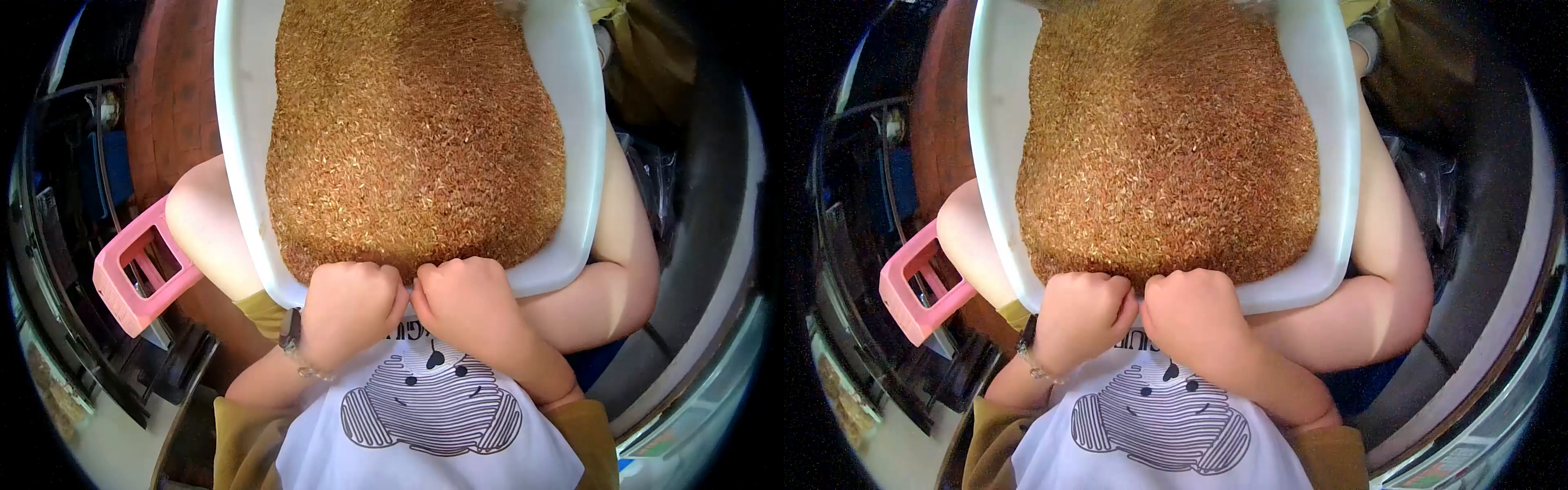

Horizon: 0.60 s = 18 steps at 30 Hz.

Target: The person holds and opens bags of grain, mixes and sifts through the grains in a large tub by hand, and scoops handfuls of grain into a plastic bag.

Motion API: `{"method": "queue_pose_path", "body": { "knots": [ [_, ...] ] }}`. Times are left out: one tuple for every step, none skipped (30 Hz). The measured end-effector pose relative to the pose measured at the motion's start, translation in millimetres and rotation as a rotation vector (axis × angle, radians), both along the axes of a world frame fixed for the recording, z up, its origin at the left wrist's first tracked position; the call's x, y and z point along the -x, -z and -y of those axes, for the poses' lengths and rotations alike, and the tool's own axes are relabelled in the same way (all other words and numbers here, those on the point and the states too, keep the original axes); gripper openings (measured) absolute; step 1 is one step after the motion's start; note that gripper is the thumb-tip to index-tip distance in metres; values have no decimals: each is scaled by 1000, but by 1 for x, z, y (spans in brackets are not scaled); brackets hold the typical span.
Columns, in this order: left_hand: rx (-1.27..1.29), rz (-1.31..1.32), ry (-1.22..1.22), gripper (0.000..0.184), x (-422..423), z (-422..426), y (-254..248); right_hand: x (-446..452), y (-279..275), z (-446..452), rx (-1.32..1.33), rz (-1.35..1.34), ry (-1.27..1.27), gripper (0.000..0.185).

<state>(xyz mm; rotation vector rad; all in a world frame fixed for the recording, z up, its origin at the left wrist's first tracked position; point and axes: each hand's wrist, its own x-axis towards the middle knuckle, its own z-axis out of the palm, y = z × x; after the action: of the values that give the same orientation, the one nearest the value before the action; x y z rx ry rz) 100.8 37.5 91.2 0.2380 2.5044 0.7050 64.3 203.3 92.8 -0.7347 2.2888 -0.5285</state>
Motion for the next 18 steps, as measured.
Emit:
{"method": "queue_pose_path", "body": {
  "knots": [
    [1,21,0,25,1,0,1,1,2,0,1,20,-14,22],
    [0,41,2,25,2,0,2,2,5,-1,0,40,-26,22],
    [-2,63,5,26,4,0,3,4,5,-1,7,60,-33,22],
    [-18,63,20,26,6,0,3,7,5,-1,12,82,-39,22],
    [-34,62,34,27,8,1,4,9,5,-2,19,101,-44,22],
    [-49,60,49,28,10,2,5,11,6,-2,27,126,-48,23],
    [-55,78,58,28,13,3,5,14,7,-3,34,153,-53,23],
    [-61,94,68,29,15,3,5,16,8,-3,43,178,-58,23],
    [-66,111,76,29,17,4,7,17,10,-3,50,181,-49,23],
    [-74,121,83,29,19,4,8,17,11,-2,56,185,-39,24],
    [-81,130,90,29,20,5,9,17,12,-3,63,188,-30,24],
    [-87,137,97,29,21,5,11,18,13,-3,62,202,-27,24],
    [-93,149,99,29,22,6,11,19,14,-4,61,214,-24,24],
    [-98,161,102,29,24,7,12,19,15,-4,61,227,-20,24],
    [-103,174,106,29,25,7,12,19,15,-4,70,231,-14,24],
    [-109,174,101,29,26,7,13,18,16,-4,78,233,-8,24],
    [-117,175,95,29,26,7,13,18,17,-5,85,235,-3,24],
    [-124,176,89,29,26,6,14,19,16,-5,78,236,-25,21]
  ]
}}
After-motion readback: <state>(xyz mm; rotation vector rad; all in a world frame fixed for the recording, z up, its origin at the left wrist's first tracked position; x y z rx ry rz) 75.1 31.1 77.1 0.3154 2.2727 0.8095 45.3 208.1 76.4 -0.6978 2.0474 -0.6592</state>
